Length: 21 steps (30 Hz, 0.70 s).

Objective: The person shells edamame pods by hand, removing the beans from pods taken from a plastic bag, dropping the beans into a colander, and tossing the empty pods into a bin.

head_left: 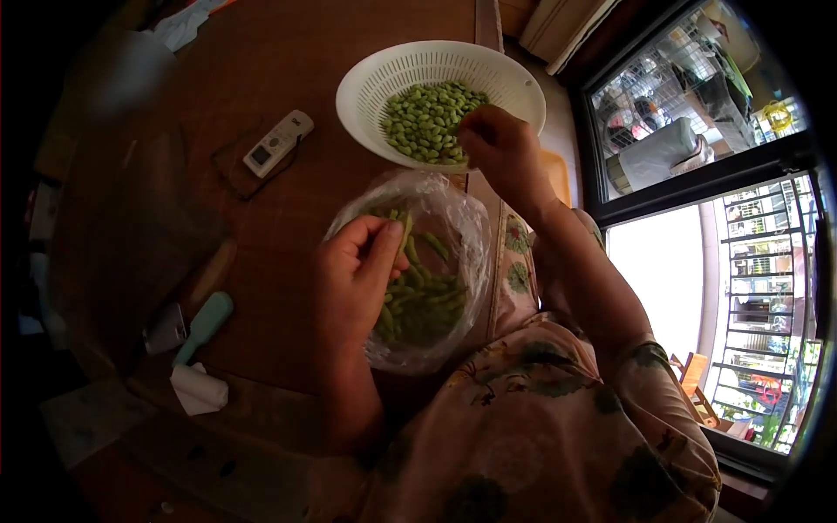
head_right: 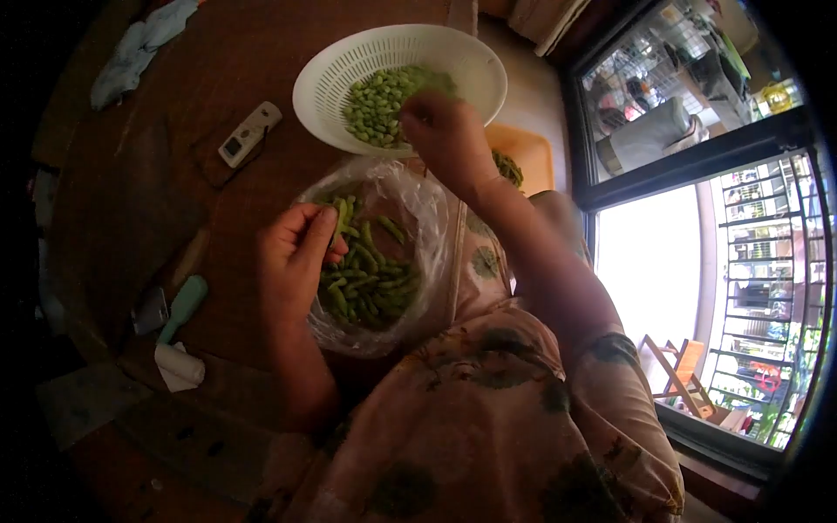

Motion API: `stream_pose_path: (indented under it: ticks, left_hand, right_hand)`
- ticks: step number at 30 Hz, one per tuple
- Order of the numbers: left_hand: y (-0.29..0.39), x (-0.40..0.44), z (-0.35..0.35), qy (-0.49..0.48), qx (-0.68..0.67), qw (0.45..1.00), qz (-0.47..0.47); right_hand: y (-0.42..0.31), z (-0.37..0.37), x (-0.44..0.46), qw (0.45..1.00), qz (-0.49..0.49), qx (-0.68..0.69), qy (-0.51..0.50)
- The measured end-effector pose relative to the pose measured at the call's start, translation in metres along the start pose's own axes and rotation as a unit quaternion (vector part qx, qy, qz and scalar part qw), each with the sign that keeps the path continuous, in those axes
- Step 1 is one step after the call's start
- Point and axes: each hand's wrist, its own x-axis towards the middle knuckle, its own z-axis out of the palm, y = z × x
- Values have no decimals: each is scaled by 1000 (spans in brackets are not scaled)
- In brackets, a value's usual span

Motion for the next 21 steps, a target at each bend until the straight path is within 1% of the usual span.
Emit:
stream_pose_path:
  ticks: [1, 2, 4, 7, 9, 10, 13, 16, 19, 21]
  left_hand:
    - [-1, 0, 0, 3, -3, 1000, 0]
    - [-1, -1, -1, 6, -7, 1000, -2]
    - [-2, 0, -1, 3, -4, 1000, 6]
    - [-3, 1, 0, -2, -7, 1000, 8]
    - [-4, 1, 0, -4, -10, 1000, 8]
    - [-4, 1, 0, -5, -10, 1000, 10]
    - [-5, 1, 0, 4, -10, 1000, 7]
    - [-3, 2, 1, 0, -2, 1000, 7]
    - [-2, 1, 1, 2, 2, 1000, 12]
    - [-2, 0, 0, 3, 3, 1000, 15]
  right_hand:
    - [2, 1, 2, 995, -59, -83, 21]
    - [3, 0, 4, 991, -77, -112, 17]
    - [6, -4, 4, 979, -111, -170, 13]
    - [7, -7, 1, 973, -121, -195, 1]
    - [6, -10, -1, 928, -164, -333, -34]
    - [5, -12, -2, 896, -184, -400, -50]
    - [-14, -19, -1, 877, -224, -420, -67]
    - [-13, -24, 1, 870, -249, -408, -121]
    - [-11, -25, -4, 892, -188, -386, -139]
    - [-6, -25, -9, 918, -170, -334, -128]
